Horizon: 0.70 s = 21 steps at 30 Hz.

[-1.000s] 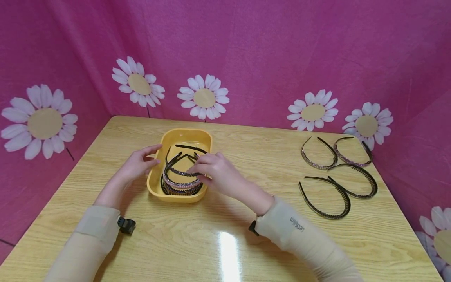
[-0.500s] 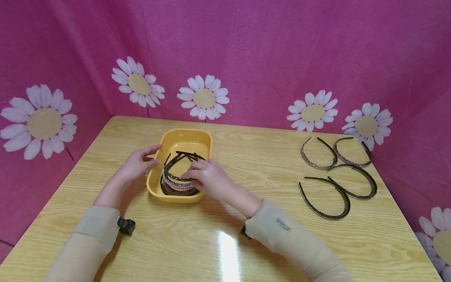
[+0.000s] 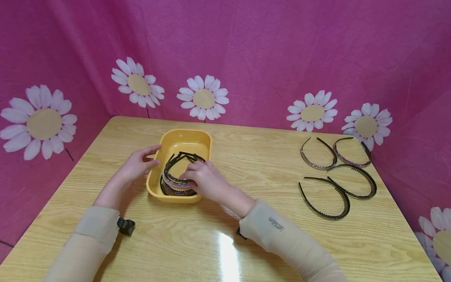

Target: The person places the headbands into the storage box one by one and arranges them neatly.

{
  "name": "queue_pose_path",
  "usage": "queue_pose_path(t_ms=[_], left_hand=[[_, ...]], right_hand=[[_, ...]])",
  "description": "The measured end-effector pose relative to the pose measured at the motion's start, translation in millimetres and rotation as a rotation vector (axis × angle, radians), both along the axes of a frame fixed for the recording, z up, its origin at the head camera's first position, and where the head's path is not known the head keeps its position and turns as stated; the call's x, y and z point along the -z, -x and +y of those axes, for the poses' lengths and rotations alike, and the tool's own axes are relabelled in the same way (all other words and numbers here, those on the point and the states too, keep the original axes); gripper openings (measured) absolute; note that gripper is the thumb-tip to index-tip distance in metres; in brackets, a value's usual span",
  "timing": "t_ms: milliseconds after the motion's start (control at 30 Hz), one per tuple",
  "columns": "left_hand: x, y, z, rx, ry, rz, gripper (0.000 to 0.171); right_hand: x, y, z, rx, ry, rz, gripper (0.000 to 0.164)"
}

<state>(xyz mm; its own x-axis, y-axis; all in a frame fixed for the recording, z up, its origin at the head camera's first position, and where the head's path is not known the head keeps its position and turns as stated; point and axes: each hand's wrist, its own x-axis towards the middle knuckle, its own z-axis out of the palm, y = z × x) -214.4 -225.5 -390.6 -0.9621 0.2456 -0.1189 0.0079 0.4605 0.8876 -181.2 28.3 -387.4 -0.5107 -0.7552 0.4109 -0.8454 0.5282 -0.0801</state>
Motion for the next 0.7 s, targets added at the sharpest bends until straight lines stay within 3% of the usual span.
queue_pose_path(t_ms=[267,700], left_hand=[[0.4,0.1,0.1,-0.001,-0.007,-0.003,0.058],[1.5,0.3,-0.2,-0.004,0.004,0.01,0.057]], right_hand=[[3.3,0.7,-4.2,-0.038,0.017,-0.014,0.025],[5.6,-2.9,-5.9,-0.021,-0.01,-0.04,0.027]])
